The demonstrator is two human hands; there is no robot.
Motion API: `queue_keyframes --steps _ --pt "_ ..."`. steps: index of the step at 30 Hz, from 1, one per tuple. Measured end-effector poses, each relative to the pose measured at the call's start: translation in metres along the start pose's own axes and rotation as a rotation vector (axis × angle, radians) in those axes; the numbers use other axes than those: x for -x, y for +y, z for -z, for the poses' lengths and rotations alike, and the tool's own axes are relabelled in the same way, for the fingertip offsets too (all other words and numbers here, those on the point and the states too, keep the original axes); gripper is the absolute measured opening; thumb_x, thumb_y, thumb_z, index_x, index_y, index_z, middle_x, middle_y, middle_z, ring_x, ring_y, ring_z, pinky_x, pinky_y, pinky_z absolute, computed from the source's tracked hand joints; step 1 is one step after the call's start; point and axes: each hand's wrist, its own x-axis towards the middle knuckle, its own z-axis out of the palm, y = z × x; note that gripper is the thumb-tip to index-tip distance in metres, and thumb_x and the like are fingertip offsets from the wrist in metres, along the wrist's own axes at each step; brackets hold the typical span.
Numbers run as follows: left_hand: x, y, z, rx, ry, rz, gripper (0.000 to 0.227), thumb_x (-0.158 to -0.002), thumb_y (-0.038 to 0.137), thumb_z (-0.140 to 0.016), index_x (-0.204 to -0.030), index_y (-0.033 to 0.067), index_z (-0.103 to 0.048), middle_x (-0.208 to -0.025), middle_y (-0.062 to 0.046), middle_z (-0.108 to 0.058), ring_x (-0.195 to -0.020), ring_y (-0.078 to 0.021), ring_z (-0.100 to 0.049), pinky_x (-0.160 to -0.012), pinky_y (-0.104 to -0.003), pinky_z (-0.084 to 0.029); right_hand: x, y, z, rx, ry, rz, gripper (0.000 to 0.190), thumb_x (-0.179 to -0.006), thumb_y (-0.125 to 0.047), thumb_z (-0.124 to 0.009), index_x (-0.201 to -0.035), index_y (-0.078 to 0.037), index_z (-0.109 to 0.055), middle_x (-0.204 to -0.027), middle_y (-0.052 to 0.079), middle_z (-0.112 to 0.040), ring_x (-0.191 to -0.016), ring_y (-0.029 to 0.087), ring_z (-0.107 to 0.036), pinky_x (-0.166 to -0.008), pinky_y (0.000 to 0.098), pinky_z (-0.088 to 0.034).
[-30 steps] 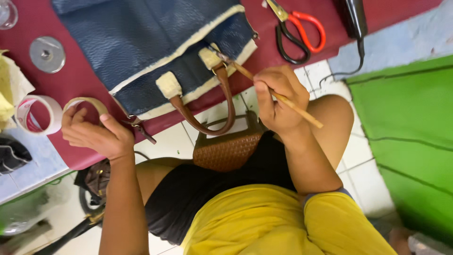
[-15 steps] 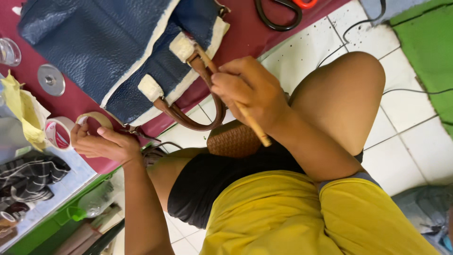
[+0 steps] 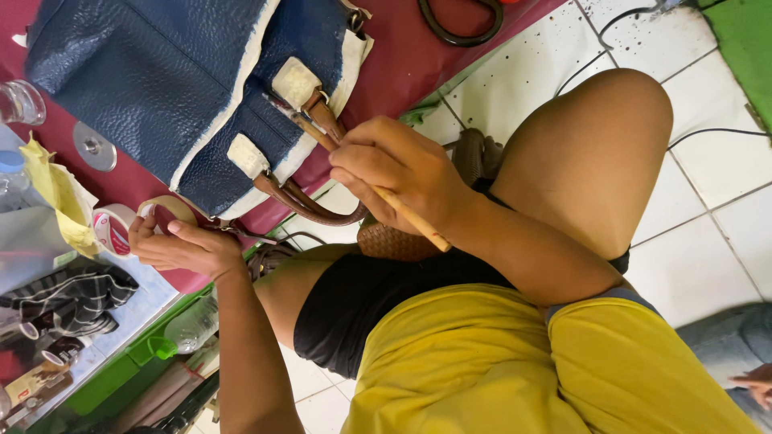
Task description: The person applies masking tape to the edges of a blue handbag, then uses a paintbrush to apply blue paint to the bag's surface. The person repeatedly dips the brush into a container of paint and carefully paints the bag while seated at a table.
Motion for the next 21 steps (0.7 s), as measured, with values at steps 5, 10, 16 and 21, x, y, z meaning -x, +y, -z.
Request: queue_keyframes --steps 5,10,16,21 --pt "0.0006 0.0007 0.0013 -0.006 0.009 0.018 0.053 -0.107 0.044 -0.031 -0.112 -0.0045 -0.052 -0.106 -0.019 -0.055 -0.096 -0.0362 -0.048 -0.089 -0.046 -0.035 -0.0010 0.0007 0.0057 0.066 0.047 -0.003 0.007 -0.106 0.000 -0.058 -0.108 0.005 -0.061 -0.098 0.023 -0.064 -0.080 0.030 -0.065 -0.073 0.0359 -0.058" --pt "0.0016 -0.0003 0.0013 -0.001 -0.006 0.013 0.052 -0.107 0.041 -0.032 -0.114 -0.0045 -0.055 -0.110 -0.018 -0.057 -0.100 -0.0370 -0.050 -0.091 -0.046 -0.035 0.0004 -0.0015 0.0052 0.022 0.009 -0.036 0.011 -0.107 -0.005 -0.057 -0.111 0.005 -0.060 -0.099 0.022 -0.063 -0.081 0.030 -0.064 -0.076 0.0362 -0.057" --pt "0.0030 -0.0055 -0.0019 -0.002 0.017 0.011 0.050 -0.107 0.040 -0.033 -0.110 -0.0053 -0.054 -0.111 -0.019 -0.057 -0.099 -0.0367 -0.050 -0.090 -0.046 -0.035 -0.0036 -0.0030 0.0022 0.037 0.000 -0.031 0.008 -0.107 -0.002 -0.060 -0.111 0.004 -0.060 -0.099 0.021 -0.063 -0.083 0.030 -0.066 -0.078 0.0363 -0.058" --pt "0.0028 -0.0047 -0.0016 -0.015 0.019 0.016 0.052 -0.107 0.042 -0.031 -0.111 -0.0044 -0.054 -0.110 -0.018 -0.057 -0.097 -0.0360 -0.049 -0.089 -0.045 -0.035 -0.0076 -0.0041 0.0017 0.023 0.007 -0.024 0.010 -0.107 -0.003 -0.057 -0.108 0.006 -0.061 -0.098 0.022 -0.062 -0.081 0.030 -0.065 -0.076 0.0359 -0.058"
